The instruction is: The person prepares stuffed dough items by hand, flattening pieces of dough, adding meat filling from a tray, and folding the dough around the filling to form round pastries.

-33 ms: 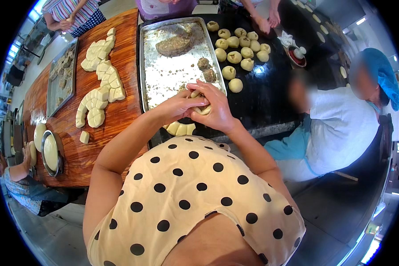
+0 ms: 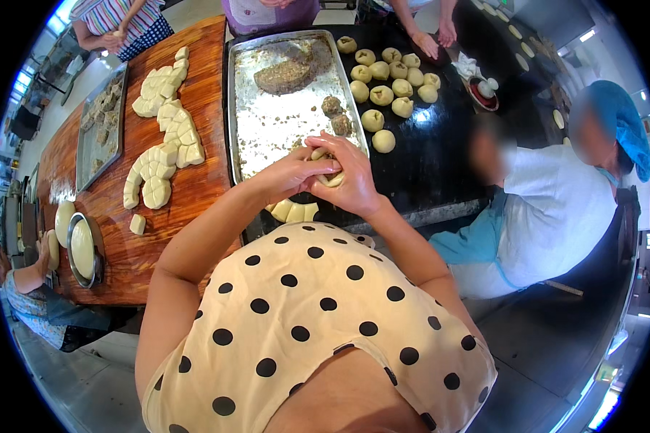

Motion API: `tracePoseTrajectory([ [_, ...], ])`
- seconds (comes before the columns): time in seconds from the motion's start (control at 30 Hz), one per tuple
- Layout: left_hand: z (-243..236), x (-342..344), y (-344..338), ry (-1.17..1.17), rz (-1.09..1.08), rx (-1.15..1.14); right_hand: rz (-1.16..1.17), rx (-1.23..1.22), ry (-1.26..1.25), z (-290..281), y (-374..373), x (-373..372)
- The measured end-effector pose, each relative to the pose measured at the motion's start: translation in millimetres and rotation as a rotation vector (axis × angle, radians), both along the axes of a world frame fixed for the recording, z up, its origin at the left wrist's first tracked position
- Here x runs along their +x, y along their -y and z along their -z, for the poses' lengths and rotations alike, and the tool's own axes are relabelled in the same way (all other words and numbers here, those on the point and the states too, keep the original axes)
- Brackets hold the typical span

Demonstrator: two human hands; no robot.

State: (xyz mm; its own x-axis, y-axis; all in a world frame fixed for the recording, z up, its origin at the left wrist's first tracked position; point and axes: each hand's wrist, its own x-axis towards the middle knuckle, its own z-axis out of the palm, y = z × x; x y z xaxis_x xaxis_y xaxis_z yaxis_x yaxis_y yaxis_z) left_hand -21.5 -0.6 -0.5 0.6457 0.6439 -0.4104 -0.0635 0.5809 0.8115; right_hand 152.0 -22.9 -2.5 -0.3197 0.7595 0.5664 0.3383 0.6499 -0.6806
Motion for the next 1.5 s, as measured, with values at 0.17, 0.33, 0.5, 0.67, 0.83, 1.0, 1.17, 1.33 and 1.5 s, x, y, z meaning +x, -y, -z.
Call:
tracePoseTrajectory([
  [0.17,3.0,3.0,10.6,0.123,-0.087,0.05,0.061,-0.014,-0.249,6.5,8.5,-7.0],
  [0.33,2.6,22.2,11.8,-0.385,-0.163,0.755,0.124,-0.342,-0.699,-4.0,9.9,-25.3],
  [0.5,-6.7,14.9,4.3,-0.247,-0.117,0.361,0.13,-0.029,-0.305,-6.9,-2.0,-15.1],
  [0.67,-45.3,20.5,13.0,0.209,-0.347,-0.105,0.076,-0.004,-0.269,0.3,-0.9,-10.5],
  [0.83,-2.8,24.0,16.9,0.473,-0.469,-0.225,0.088,-0.172,-0.542,-3.9,3.4,-29.7],
  [1.0,16.0,26.6,9.4,0.545,-0.499,-0.258,0.071,0.067,-0.272,-17.1,2.0,-29.5],
  [1.17,-0.4,31.7,8.5,0.592,-0.493,-0.325,0.118,0.088,-0.421,2.8,-1.5,-26.1],
  [1.33,8.9,35.3,9.9,0.595,-0.546,-0.174,0.132,0.135,-0.255,-16.7,2.8,-30.7],
  [1.5,8.4,32.9,-2.3,0.468,-0.474,-0.315,-0.036,0.081,-0.076,-10.3,-4.3,-1.0],
])
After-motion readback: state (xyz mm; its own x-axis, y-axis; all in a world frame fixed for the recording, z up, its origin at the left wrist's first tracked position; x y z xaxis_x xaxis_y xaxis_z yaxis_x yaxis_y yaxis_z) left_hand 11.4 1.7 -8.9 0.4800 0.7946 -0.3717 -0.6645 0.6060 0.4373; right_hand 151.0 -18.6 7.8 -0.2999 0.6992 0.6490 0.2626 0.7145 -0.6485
